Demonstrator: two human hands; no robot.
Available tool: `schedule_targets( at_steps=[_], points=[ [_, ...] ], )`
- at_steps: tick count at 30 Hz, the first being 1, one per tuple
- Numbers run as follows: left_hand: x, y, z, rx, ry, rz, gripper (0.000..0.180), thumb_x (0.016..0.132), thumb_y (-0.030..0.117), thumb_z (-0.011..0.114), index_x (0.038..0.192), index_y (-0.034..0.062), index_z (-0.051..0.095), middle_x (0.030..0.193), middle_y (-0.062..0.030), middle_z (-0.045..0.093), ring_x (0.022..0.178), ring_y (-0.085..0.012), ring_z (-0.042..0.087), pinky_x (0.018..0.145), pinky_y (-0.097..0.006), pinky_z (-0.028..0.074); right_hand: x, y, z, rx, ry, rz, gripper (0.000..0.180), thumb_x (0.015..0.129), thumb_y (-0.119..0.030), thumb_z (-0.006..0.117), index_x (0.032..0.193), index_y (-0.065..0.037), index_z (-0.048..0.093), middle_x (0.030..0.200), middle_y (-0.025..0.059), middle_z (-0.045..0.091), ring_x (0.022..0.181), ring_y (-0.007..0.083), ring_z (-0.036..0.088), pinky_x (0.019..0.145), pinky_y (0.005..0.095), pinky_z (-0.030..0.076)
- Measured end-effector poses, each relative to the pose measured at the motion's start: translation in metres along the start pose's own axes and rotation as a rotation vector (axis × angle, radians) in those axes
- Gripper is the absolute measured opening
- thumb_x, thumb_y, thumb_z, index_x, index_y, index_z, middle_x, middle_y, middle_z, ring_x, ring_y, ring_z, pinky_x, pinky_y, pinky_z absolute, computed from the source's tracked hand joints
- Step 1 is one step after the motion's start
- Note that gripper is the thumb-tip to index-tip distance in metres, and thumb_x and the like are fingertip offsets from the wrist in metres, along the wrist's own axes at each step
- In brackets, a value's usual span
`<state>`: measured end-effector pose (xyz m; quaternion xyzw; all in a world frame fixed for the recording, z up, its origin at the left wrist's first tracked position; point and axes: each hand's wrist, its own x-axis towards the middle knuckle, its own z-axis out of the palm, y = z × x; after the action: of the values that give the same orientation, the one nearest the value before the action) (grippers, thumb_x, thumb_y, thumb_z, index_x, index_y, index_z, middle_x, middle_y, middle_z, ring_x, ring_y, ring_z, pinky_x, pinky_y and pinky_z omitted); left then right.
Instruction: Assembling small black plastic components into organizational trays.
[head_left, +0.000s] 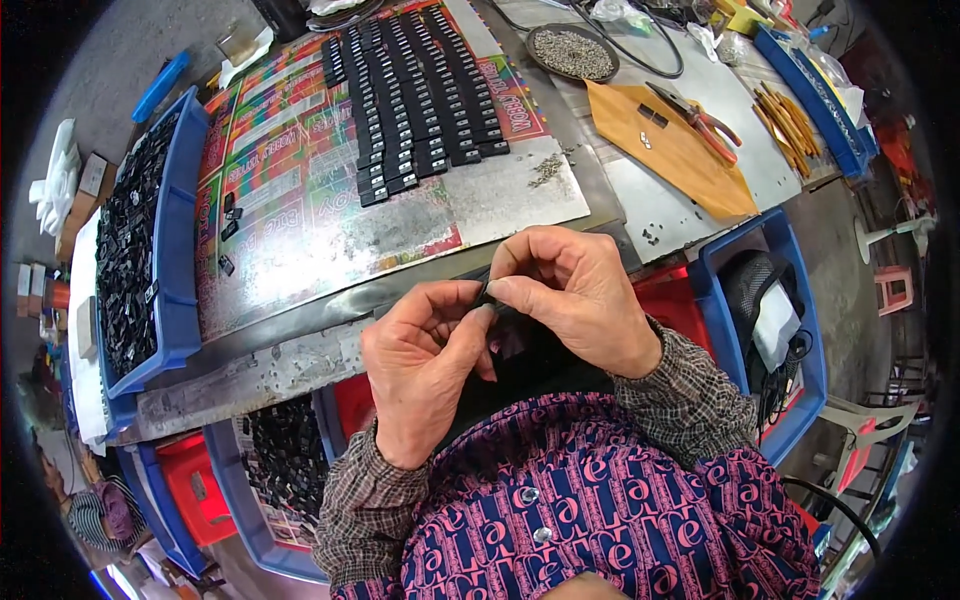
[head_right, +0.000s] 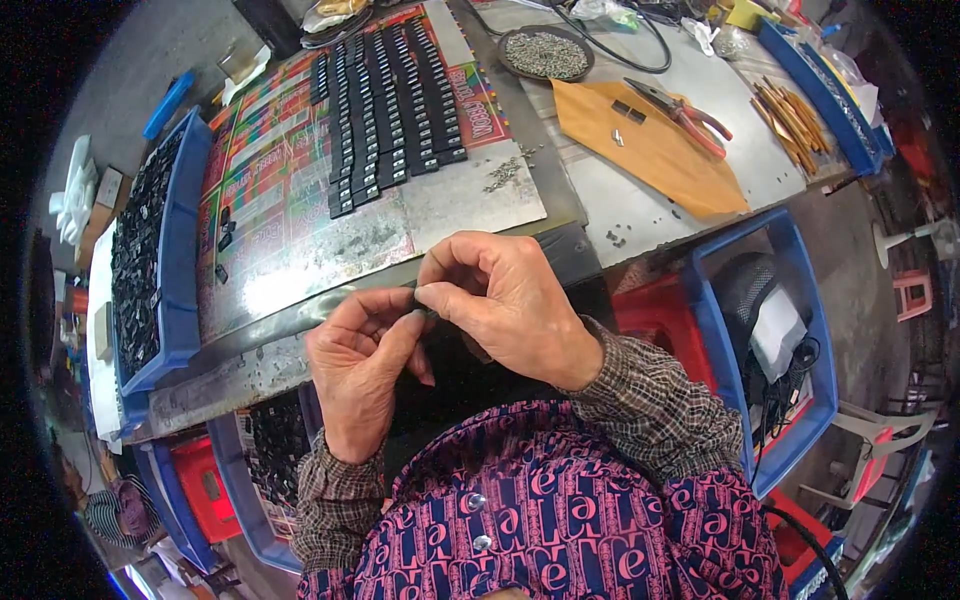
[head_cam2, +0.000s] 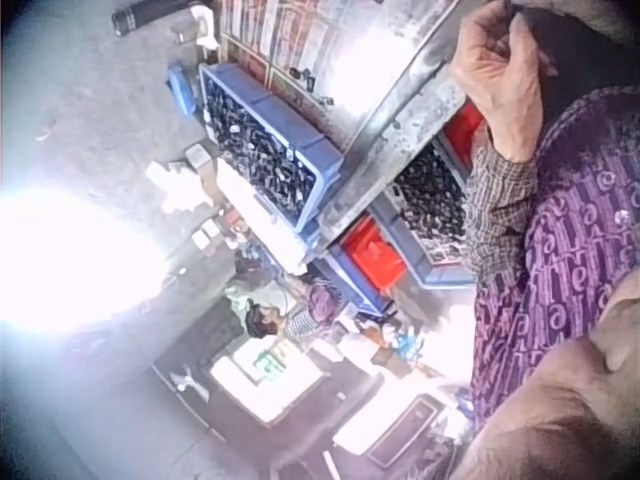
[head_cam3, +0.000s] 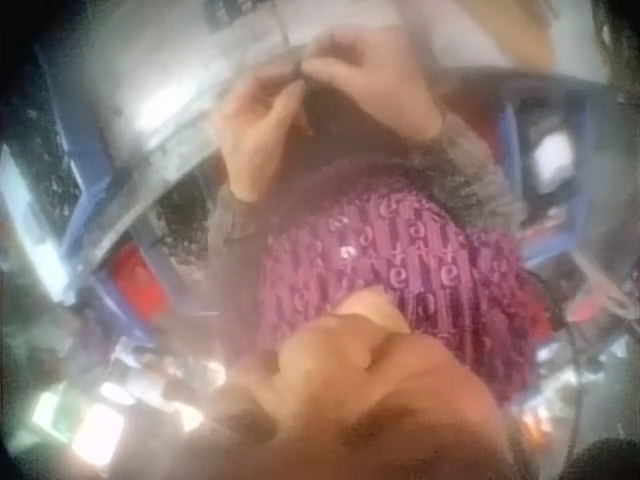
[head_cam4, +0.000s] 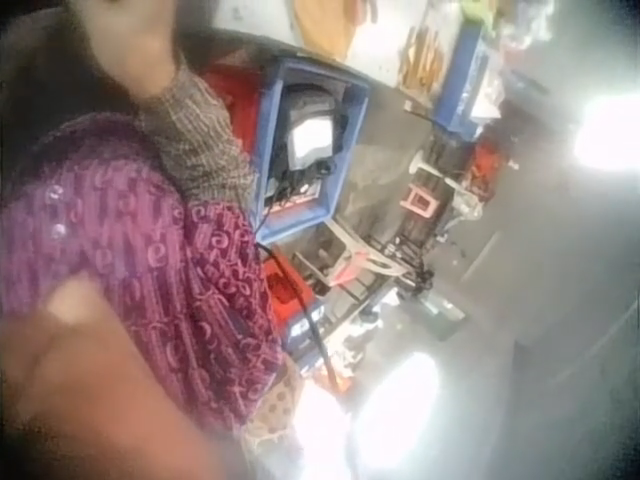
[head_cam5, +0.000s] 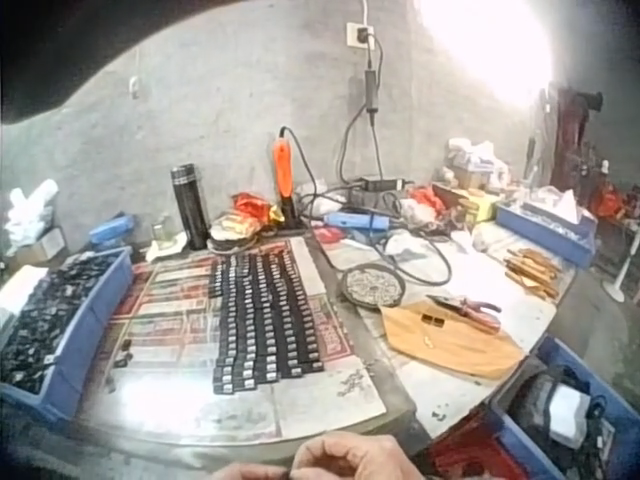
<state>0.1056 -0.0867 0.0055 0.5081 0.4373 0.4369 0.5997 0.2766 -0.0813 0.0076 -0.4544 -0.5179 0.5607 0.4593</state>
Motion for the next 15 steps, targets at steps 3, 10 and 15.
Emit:
schedule_targets(
  at_steps=[3, 10, 15],
  points=[
    [0.0, 0.002, 0.002, 0.016, 0.003, 0.002, 0.016, 0.088, -0.001, 0.062, 0.103, -0.0077, 0.061, 0.081, -0.0096, 0.067, 0.054, -0.0094, 0.059, 0.047, -0.022, 0.049, -0.001, -0.002, 0.0, -0.02, 0.01, -0.012, 0.008, 0.087, -0.001, 0.064, 0.092, 0.006, 0.062, 0.084, 0.0002, 0.061, 0.075, 0.0034, 0.056, 0.066, 0.0187, 0.048],
    [-0.001, -0.003, 0.003, 0.019, 0.059, 0.055, 0.015, 0.087, -0.002, 0.063, 0.101, -0.0075, 0.062, 0.079, -0.0076, 0.066, 0.056, -0.0089, 0.059, 0.049, -0.022, 0.05, -0.005, 0.0, 0.01, -0.046, 0.095, -0.051, 0.008, 0.086, -0.001, 0.065, 0.091, 0.005, 0.064, 0.083, 0.0002, 0.063, 0.073, 0.0035, 0.057, 0.065, 0.0185, 0.048],
    [-0.002, -0.006, 0.004, 0.044, 0.08, 0.073, 0.015, 0.087, -0.003, 0.064, 0.101, -0.0074, 0.062, 0.077, -0.0065, 0.065, 0.057, -0.0089, 0.059, 0.049, -0.022, 0.05, -0.009, 0.002, 0.014, -0.165, 0.156, -0.147, 0.008, 0.086, 0.0, 0.064, 0.092, 0.005, 0.064, 0.082, -0.0008, 0.062, 0.072, 0.0023, 0.055, 0.062, 0.0173, 0.047]
  ],
)
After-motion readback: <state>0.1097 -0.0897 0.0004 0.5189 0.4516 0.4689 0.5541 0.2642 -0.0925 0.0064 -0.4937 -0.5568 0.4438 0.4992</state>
